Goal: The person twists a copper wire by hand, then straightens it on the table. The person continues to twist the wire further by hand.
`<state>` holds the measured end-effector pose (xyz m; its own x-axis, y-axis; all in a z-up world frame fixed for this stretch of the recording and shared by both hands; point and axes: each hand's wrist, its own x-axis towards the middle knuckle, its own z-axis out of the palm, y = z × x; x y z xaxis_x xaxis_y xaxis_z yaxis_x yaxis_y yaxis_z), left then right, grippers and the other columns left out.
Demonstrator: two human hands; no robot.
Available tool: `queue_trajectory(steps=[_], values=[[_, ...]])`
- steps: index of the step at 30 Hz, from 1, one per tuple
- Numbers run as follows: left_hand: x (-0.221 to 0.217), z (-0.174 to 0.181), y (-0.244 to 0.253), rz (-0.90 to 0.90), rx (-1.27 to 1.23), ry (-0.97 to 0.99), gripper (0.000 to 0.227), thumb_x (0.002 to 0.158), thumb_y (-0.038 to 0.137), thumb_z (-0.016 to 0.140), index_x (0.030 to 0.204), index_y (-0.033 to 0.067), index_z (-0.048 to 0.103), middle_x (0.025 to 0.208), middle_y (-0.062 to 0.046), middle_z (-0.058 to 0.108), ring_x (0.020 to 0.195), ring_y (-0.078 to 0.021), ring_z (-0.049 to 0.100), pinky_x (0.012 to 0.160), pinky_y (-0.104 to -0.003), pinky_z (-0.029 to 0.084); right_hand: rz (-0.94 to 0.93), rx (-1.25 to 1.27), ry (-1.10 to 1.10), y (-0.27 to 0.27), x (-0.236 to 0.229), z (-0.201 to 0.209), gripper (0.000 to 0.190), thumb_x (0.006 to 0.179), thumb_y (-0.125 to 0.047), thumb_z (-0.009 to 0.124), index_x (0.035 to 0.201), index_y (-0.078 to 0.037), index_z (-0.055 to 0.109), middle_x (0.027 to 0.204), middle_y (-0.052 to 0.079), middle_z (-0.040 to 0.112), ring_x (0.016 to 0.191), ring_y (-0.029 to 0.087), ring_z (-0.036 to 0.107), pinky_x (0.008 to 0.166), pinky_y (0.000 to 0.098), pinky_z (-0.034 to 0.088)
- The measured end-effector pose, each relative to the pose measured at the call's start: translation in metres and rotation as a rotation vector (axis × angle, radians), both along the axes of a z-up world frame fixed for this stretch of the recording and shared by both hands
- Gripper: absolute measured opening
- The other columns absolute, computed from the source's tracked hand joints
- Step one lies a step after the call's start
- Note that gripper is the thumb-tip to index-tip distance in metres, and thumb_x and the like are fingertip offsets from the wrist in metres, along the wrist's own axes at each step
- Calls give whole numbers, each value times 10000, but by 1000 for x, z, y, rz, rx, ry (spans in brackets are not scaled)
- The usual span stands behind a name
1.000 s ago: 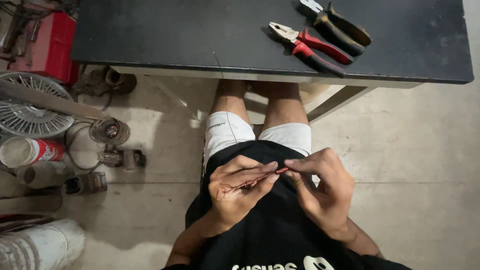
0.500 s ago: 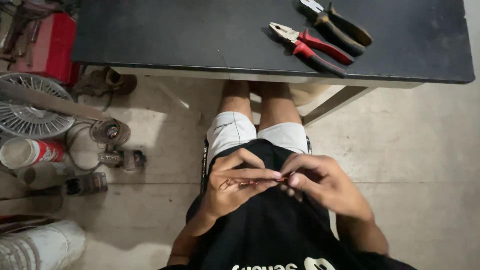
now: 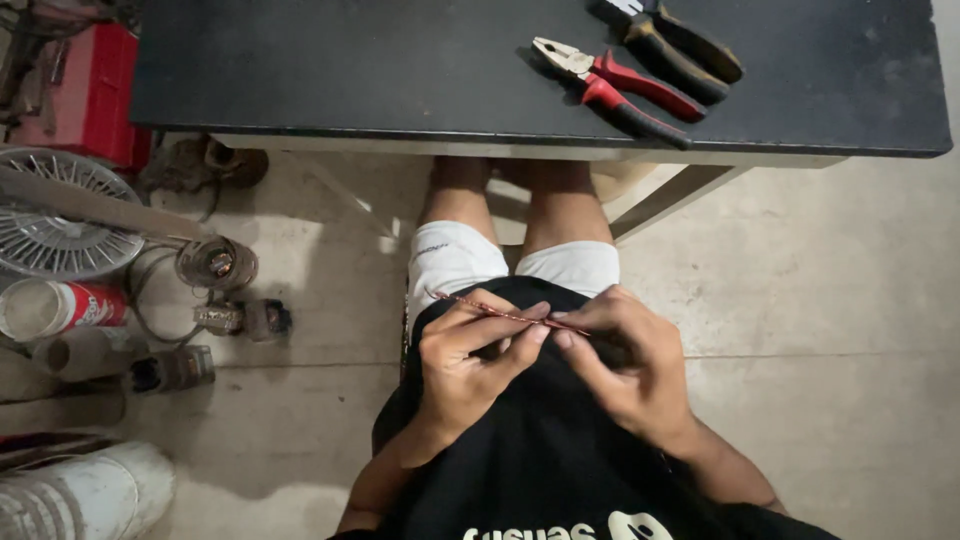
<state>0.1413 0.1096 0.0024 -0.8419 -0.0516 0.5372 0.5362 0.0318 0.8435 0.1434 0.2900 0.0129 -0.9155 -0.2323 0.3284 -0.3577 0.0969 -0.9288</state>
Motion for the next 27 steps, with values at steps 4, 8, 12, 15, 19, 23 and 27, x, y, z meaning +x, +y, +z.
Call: queue_trajectory(steps=[4,8,12,15,19,23,27], values=[[4,-3,3,65,25,-4,61,837,40,813,862,-15,807,765,-140,753,597,-208,711,455,-272,538,-245,281,450,-4,3,-20,162,807,-84,866,946,-35,798,790,78,731,660,235,659,642,315,546],[3,-10,4,93,41,-50,82,829,41,823,890,-12,810,744,-147,736,608,-197,696,476,-284,532,-274,297,585,-2,-4,-28,117,811,-51,875,901,-29,804,809,89,746,686,237,661,669,332,571],[3,-4,0,34,52,-68,127,835,59,824,950,5,814,765,-129,751,619,-175,684,508,-267,543,-193,263,501,3,-4,-7,109,827,-12,830,934,-19,810,859,109,760,743,256,703,687,347,591],[5,-3,0,18,116,-71,203,820,79,852,991,-15,797,796,-118,761,699,-171,728,562,-257,578,-193,279,500,2,3,7,110,840,7,797,948,-15,807,885,125,741,779,277,709,725,377,602],[11,3,0,-4,-43,105,128,883,23,781,974,72,707,933,-71,738,834,-207,714,812,-305,611,-218,391,538,-1,14,21,76,889,-12,769,947,-27,722,886,97,694,813,221,665,770,317,536],[11,5,-1,10,-126,158,103,889,37,777,965,82,725,935,-42,739,835,-220,700,819,-309,619,-198,482,526,3,16,29,61,952,-60,693,972,-57,751,907,53,696,819,188,635,766,292,508],[11,10,-4,-18,-139,203,112,899,40,773,984,84,714,943,-34,730,864,-219,708,860,-356,672,-139,460,578,5,8,36,86,960,-63,661,941,-65,745,907,56,712,798,212,634,738,287,513]])
